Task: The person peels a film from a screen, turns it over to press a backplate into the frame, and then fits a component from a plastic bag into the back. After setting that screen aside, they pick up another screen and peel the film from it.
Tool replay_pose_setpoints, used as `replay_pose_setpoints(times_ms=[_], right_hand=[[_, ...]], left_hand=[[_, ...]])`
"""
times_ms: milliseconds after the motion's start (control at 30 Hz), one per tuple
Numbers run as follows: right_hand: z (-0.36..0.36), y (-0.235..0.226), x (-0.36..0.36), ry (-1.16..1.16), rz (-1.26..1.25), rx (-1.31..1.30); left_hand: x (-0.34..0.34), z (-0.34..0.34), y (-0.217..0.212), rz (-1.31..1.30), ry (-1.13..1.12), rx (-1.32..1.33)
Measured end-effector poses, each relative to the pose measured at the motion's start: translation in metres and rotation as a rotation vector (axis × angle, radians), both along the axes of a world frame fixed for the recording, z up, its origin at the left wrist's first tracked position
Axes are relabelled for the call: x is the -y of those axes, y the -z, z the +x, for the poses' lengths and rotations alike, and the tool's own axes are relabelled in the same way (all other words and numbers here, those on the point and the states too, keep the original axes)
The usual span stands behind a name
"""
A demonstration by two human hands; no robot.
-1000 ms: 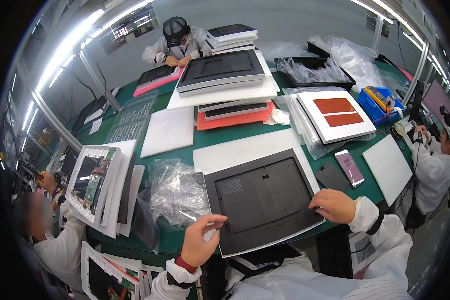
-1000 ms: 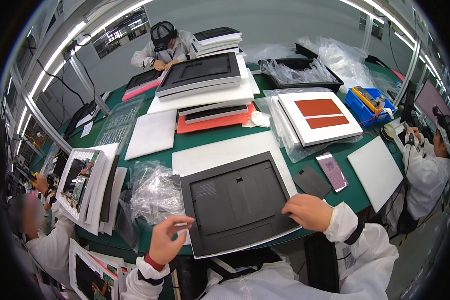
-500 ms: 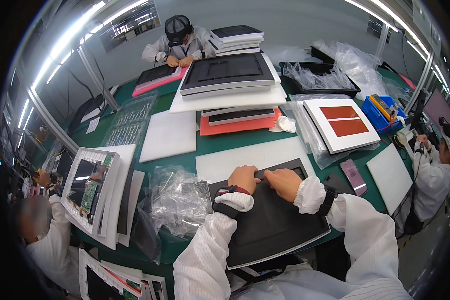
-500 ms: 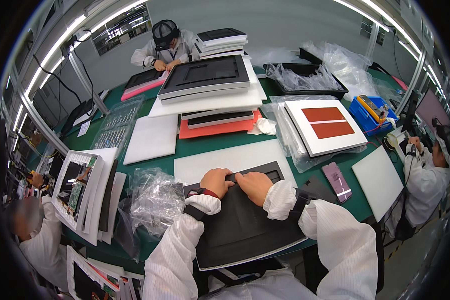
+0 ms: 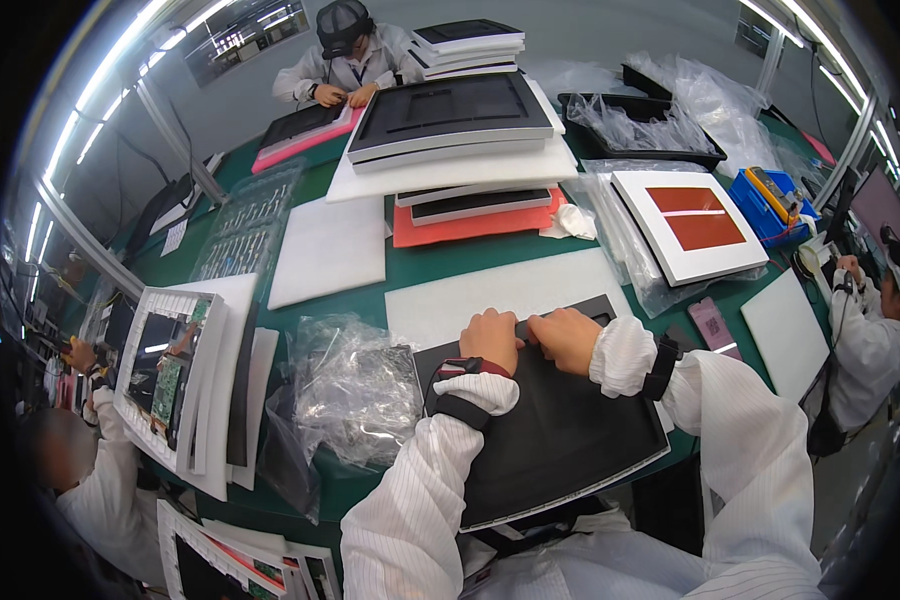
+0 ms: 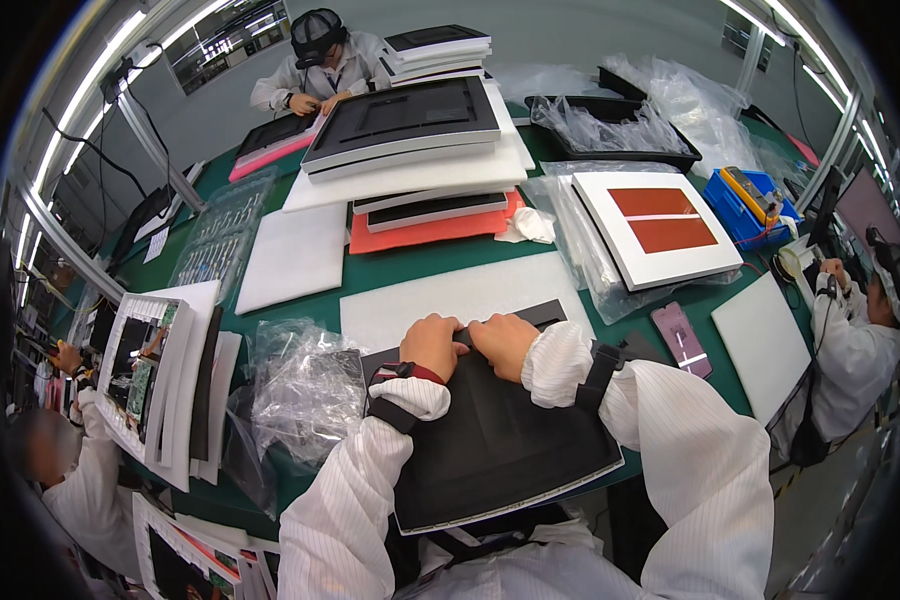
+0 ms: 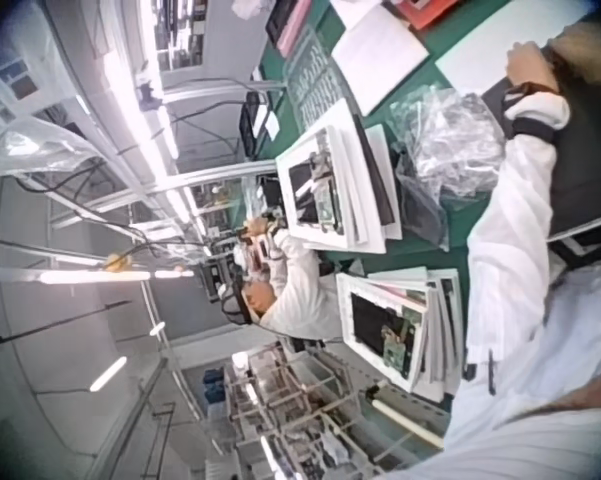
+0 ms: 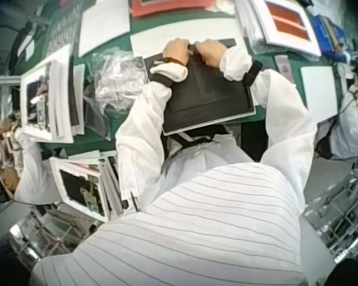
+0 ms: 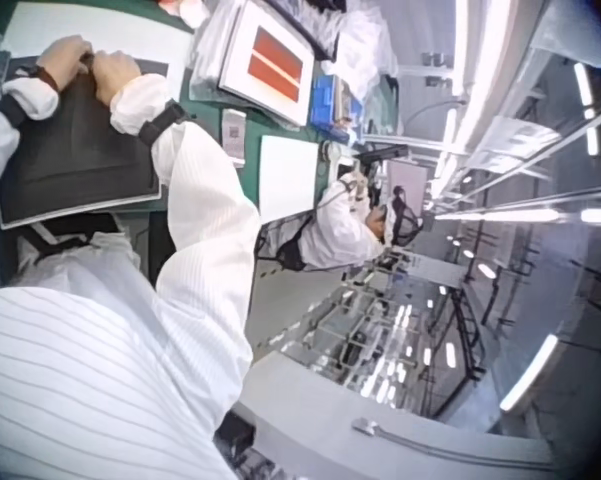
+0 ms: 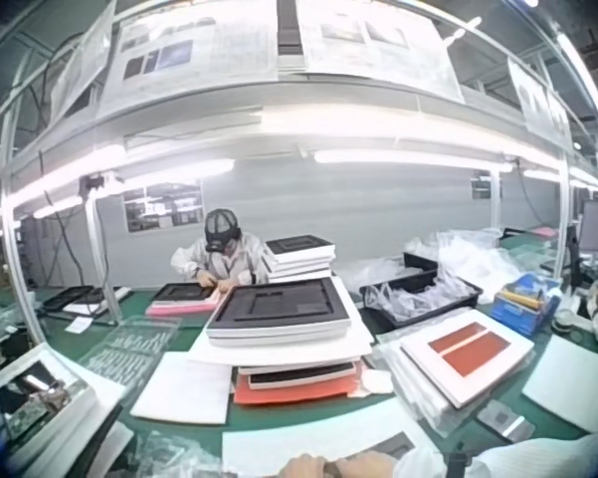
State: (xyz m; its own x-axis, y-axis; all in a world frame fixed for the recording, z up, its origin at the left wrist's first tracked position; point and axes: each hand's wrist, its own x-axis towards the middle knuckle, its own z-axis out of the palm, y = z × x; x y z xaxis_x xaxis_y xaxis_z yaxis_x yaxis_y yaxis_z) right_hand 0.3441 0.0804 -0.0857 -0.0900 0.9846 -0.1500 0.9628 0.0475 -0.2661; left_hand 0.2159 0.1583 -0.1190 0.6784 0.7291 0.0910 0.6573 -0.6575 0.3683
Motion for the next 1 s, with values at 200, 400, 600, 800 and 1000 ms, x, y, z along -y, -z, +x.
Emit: replay_pose_setpoints(times_ms=[200, 400, 600, 800, 1000], right_hand=[[0.001, 0.002, -0.002, 0.023, 0.001, -0.065], [0.007, 0.000, -0.002, 0.074, -0.026, -0.156], [0.001, -0.010, -0.002, 0.099, -0.147, -0.194], [0.006, -0.011, -0.006, 0.089, -0.165, -0.224], [0.005, -0.006, -0.002, 0.036, -0.120, -0.164]], left_hand=[[-0.002, 0.001, 0.003, 0.021, -0.004, -0.009], [-0.002, 0.004, -0.001, -0.014, 0.007, -0.015], [-0.003, 0.001, 0.000, -0.013, 0.014, -0.016], [-0.003, 0.002, -0.003, -0.050, 0.000, -0.025], [-0.005, 0.003, -0.008, -0.075, -0.013, -0.008]])
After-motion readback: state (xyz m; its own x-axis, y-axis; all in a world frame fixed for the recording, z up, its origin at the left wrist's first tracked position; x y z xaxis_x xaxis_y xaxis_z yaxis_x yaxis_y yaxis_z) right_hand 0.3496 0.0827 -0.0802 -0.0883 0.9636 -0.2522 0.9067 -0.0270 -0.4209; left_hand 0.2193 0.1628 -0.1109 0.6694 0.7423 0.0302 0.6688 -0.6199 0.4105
